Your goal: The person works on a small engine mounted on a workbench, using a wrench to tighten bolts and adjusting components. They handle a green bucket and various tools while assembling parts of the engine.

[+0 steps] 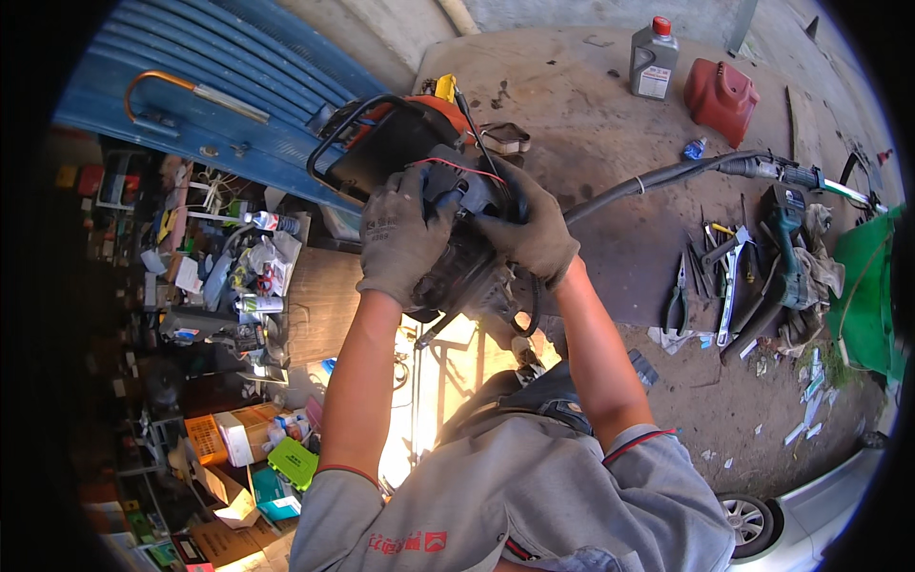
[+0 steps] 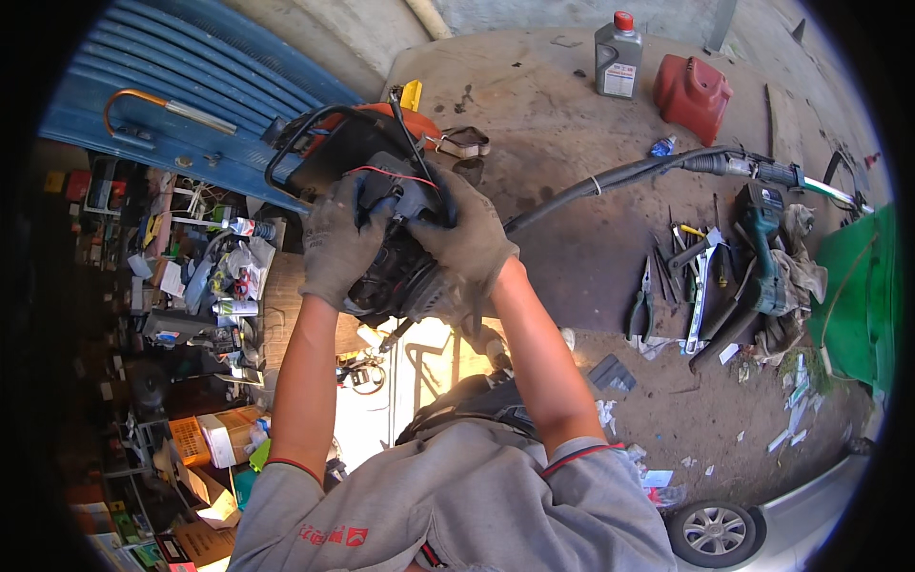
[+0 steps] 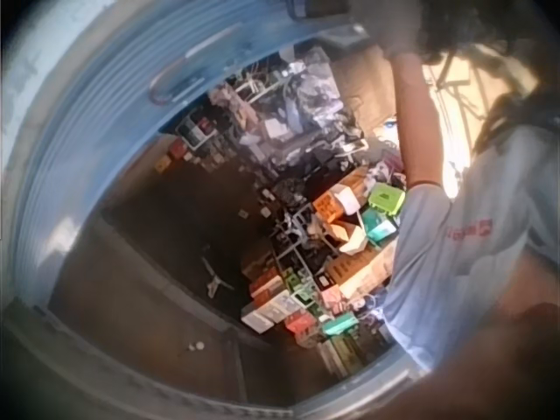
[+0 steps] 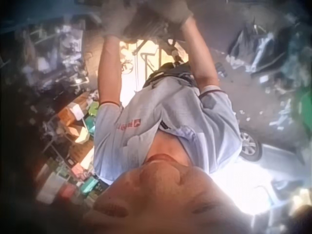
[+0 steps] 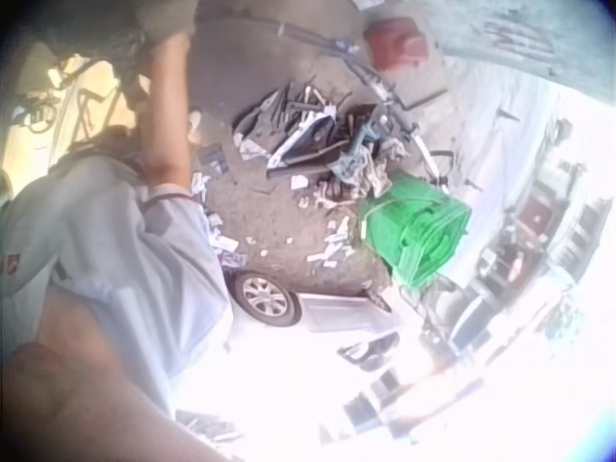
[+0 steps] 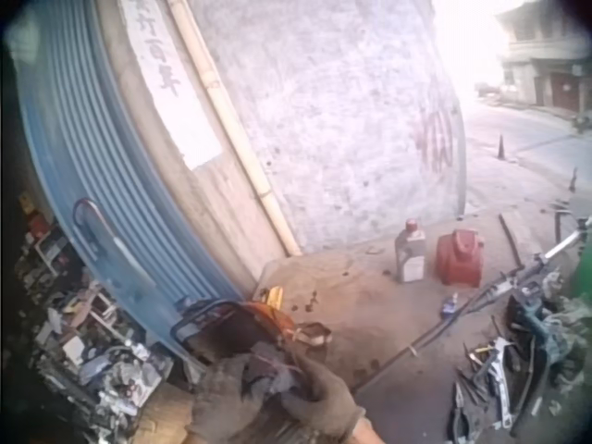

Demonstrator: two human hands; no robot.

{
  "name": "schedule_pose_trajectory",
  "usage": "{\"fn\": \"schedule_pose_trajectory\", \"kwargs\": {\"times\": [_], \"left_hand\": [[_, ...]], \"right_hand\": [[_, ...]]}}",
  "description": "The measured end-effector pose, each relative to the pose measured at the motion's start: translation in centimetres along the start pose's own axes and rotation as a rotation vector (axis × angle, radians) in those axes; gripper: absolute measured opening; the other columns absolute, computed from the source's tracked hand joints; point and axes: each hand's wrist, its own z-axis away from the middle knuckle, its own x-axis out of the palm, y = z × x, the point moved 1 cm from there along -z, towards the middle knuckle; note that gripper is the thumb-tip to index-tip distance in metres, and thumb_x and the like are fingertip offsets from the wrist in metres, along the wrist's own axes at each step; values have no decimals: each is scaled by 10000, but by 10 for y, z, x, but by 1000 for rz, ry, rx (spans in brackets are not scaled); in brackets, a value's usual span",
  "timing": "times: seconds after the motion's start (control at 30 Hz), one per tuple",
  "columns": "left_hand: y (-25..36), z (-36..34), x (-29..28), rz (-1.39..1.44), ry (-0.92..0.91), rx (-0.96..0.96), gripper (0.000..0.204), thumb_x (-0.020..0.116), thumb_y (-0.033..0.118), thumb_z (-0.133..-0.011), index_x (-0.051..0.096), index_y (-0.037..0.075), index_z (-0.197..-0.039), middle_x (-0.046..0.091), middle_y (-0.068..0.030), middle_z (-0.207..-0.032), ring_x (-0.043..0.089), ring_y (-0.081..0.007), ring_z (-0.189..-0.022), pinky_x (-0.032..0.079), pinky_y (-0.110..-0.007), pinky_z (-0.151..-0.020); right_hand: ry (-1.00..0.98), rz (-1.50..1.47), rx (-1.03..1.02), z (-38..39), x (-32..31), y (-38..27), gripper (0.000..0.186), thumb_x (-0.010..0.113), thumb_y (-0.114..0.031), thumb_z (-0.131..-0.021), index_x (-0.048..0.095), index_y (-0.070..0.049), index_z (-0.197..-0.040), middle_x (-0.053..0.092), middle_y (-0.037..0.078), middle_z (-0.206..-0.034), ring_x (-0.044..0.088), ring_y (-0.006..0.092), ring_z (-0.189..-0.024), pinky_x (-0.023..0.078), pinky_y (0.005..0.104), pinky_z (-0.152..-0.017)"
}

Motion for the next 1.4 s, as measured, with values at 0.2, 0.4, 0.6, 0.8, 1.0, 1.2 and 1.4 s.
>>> {"fn": "schedule_pose_trajectory", "kwargs": {"times": [0.2,0.4,0.6,0.8,1.0,1.2,1.4], "left_hand": [[-5,-4,4,50,20,45,532,718,369,-867,597,91,-1304,643,-226,-1205,615,-430,-1125,487,-501,-972],[-4,-12,1,8,-60,78,629,701,351,-881,535,120,-1442,631,-241,-1255,602,-442,-1159,470,-507,-1000],[-2,-10,-9,106,-97,6,717,726,228,-857,468,80,-1509,609,-241,-1335,579,-423,-1241,448,-480,-1059],[-23,-12,2,370,-24,148,718,699,152,-826,459,75,-1498,601,-222,-1315,566,-404,-1235,442,-461,-1063],[-21,-5,-1,365,-31,118,666,683,147,-821,505,91,-1460,598,-220,-1285,568,-404,-1208,443,-473,-1054],[-21,-5,1,287,-25,171,665,698,142,-821,517,135,-1461,576,-204,-1325,562,-410,-1219,443,-485,-1057],[-21,-7,1,266,0,178,649,699,131,-824,531,133,-1450,549,-201,-1365,542,-414,-1248,436,-483,-1069]], "right_hand": [[4,166,-48,1,1,4,722,773,-220,-792,524,-14,-1437,648,224,-1294,636,363,-1198,494,422,-1033],[171,260,-6,-11,6,3,654,725,-229,-840,531,-34,-1433,642,247,-1286,630,399,-1182,499,428,-1003],[358,304,192,-34,-16,10,489,646,-210,-912,598,-60,-1374,718,215,-1111,690,379,-1060,525,422,-936],[474,-24,194,-35,-27,56,400,670,-244,-998,645,-12,-1323,714,45,-978,530,66,-573,403,241,-482],[114,-209,256,41,-64,19,334,602,-44,-940,667,21,-1261,729,84,-979,603,117,-686,504,270,-635],[68,135,269,103,-56,30,331,585,-15,-810,699,17,-1120,687,157,-1071,681,285,-905,545,362,-820],[186,210,200,121,-36,30,194,590,-41,-876,698,29,-1021,669,124,-915,655,237,-759,521,343,-712]]}}
